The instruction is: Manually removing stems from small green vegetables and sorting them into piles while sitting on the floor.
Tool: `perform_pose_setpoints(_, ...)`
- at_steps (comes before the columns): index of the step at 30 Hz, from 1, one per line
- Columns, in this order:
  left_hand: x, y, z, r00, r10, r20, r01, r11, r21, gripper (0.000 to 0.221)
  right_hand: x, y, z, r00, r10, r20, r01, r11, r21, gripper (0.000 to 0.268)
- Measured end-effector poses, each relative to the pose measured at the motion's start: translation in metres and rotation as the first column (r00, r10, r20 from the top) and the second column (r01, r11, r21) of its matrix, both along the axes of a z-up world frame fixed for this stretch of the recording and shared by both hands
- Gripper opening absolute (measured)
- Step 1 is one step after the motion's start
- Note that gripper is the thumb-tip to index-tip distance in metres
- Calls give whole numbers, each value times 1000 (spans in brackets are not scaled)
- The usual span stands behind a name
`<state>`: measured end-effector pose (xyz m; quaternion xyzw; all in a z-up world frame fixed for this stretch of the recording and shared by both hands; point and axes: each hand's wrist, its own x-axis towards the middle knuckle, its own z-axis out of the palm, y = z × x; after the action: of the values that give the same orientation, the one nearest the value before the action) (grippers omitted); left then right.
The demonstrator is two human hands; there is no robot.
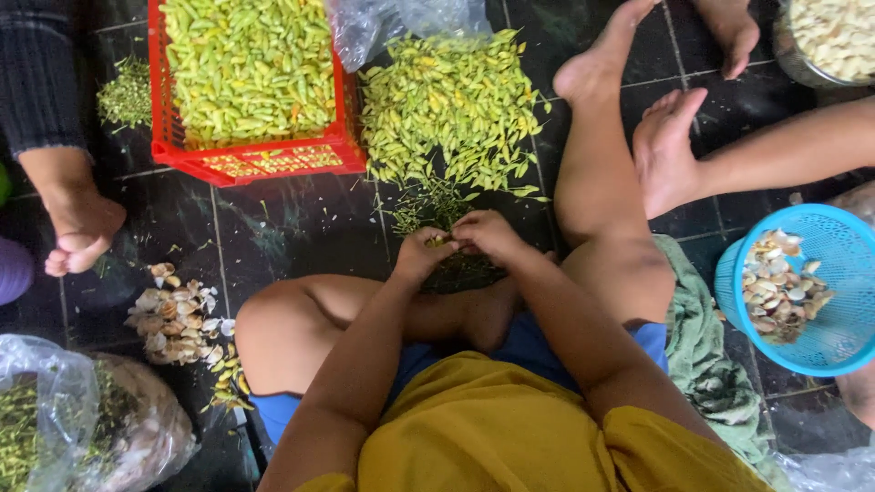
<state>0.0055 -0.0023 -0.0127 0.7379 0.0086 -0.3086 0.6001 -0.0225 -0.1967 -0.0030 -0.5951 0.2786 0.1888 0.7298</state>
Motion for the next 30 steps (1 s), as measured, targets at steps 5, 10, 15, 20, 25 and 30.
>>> perform_pose_setpoints(5, 0, 1, 2, 997, 5, 74, -13, 994, 109, 36, 0, 14, -3, 988, 137, 76, -116, 964, -241, 35)
perform_pose_setpoints(10, 8, 6, -33, 984, -103, 147, 60, 959, 276, 33, -5, 26, 40, 859, 391, 332, -48, 706, -706, 18)
perform_pose_setpoints(15, 4, 9, -18, 949, -123, 290, 13, 935, 354, 37, 8, 22, 57, 665, 663, 344, -139, 562, -816, 14)
perform_pose_setpoints(20, 14, 14, -22, 944, -202, 262, 67, 892, 446, 30, 14, 21, 45, 581, 729, 362, -37, 468, -883, 15)
perform_pose_setpoints(25, 9, 9, 1, 958, -249, 144, 175, 901, 396, 35, 27, -10, 34, 578, 729, 367, -2, 451, -893, 15)
perform_pose_setpoints(30, 10, 3, 37, 966, -12, -259, -11, 996, -86, 35, 40, -22, -26, 645, 710, 282, 145, 248, -958, 13)
